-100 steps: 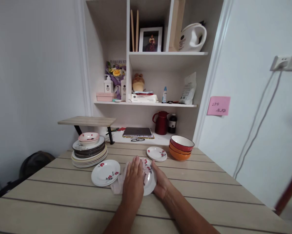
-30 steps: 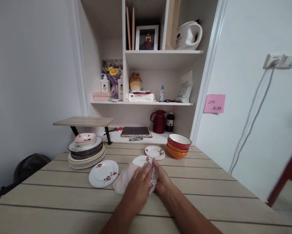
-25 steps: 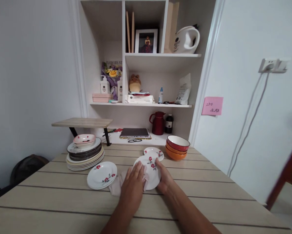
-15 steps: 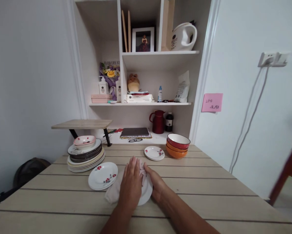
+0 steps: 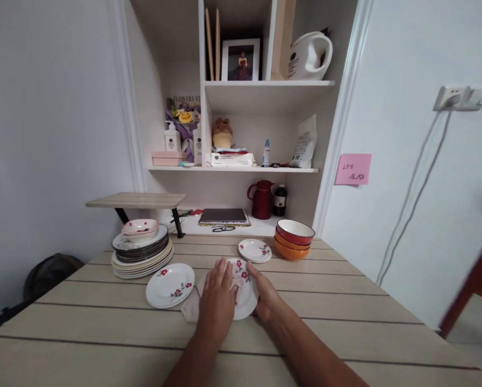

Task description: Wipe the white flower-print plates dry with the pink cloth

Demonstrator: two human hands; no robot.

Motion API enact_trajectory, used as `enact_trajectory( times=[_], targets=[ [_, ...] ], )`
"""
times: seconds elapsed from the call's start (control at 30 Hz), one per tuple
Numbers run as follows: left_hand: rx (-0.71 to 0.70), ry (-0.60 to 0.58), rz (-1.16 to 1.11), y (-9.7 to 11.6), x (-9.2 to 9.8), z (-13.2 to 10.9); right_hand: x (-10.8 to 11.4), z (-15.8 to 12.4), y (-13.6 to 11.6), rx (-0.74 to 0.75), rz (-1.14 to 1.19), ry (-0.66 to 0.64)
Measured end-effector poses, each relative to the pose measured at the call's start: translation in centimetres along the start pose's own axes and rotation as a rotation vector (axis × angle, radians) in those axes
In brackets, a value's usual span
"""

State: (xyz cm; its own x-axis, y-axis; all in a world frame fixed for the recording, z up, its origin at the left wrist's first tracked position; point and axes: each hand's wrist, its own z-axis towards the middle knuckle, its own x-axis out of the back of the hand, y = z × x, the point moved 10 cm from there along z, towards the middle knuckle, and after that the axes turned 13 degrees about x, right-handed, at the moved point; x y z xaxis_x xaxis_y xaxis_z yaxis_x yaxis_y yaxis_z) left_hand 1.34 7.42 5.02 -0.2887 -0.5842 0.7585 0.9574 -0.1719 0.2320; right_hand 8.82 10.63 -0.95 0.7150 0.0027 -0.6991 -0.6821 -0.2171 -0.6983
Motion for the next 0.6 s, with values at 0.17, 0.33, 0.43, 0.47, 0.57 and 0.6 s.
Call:
enact_trajectory(
  times=[0.17, 0.33, 0.43, 0.47, 0.57, 0.6],
  targets=[
    [-0.041, 0.045, -0.01, 0.6, 0.8, -0.2, -1.3, -0.6, 1.7, 0.013, -0.07, -0.053],
    [-0.293, -0.104, -0.042, 3.8, -0.2, -1.9, 0.0, -0.3, 0.8, -0.044, 0.034, -0.001],
    [-0.31, -0.163, -0.035, 4.2, -0.6, -2.2, 0.6, -0.1, -0.5, -0.056, 0.104, 0.027],
    [-0.267, -0.161, -0.028, 3.8, -0.5, -1.9, 0.6, 0.0, -1.0, -0.039, 0.138, 0.017],
    [-0.084, -0.129, -0.01, 1.8, -0.4, -0.8, 0.1, 0.3, -2.4, 0.046, 0.205, -0.029],
    [-0.037, -0.121, -0.008, 1.2, -0.4, -0.6, 0.0, 0.3, -2.4, 0.058, 0.202, -0.034]
  ],
)
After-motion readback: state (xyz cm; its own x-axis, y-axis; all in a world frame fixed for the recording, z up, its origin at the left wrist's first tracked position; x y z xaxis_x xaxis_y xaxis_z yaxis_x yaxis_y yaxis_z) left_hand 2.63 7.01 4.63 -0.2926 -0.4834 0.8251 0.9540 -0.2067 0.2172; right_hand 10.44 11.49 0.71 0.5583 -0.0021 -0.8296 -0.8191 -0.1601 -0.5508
